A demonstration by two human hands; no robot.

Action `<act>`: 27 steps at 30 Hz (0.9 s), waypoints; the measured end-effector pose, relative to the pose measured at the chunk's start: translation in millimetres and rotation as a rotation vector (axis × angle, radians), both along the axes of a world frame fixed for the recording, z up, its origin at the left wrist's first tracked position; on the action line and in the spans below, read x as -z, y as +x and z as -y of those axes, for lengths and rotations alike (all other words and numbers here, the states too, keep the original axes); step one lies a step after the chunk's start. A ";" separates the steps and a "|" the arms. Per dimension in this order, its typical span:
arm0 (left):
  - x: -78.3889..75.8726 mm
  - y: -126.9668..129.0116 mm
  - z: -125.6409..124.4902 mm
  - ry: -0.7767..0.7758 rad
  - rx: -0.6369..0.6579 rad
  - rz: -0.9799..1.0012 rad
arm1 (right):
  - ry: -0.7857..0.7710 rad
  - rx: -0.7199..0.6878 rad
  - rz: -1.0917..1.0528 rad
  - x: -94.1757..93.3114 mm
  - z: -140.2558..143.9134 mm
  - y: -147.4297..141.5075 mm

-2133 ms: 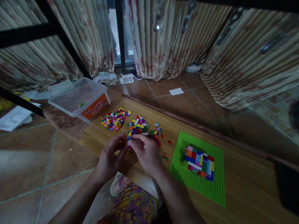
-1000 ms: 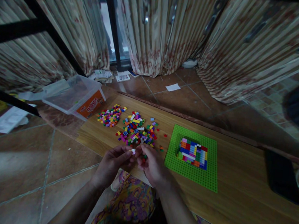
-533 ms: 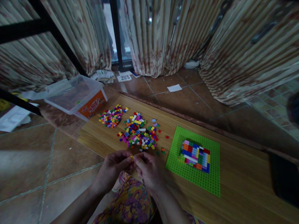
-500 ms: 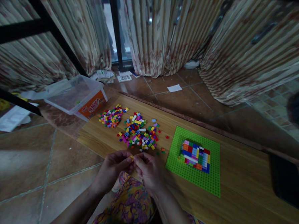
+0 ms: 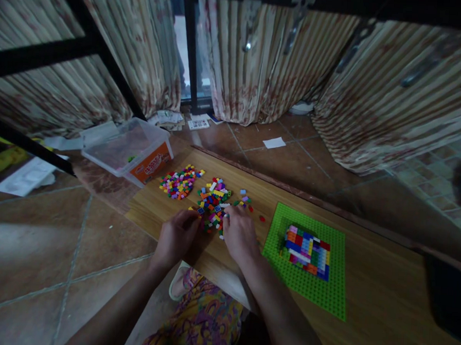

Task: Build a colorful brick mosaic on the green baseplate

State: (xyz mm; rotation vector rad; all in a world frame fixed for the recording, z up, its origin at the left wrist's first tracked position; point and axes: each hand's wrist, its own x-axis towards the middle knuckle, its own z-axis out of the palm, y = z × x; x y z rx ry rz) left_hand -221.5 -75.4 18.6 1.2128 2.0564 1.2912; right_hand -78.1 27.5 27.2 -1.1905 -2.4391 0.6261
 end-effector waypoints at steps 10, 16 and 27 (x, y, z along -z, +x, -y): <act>15.9 1.2 -13.1 0.007 0.103 -0.181 | -0.008 -0.057 -0.022 -4.5 -13.6 -6.3; 12.2 1.6 -10.4 0.067 0.123 -0.109 | 0.108 -0.040 0.100 -2.4 -36.3 -35.3; 17.2 -14.8 -3.4 -0.055 -0.194 -0.276 | 0.150 -0.016 0.165 4.0 -41.9 -44.6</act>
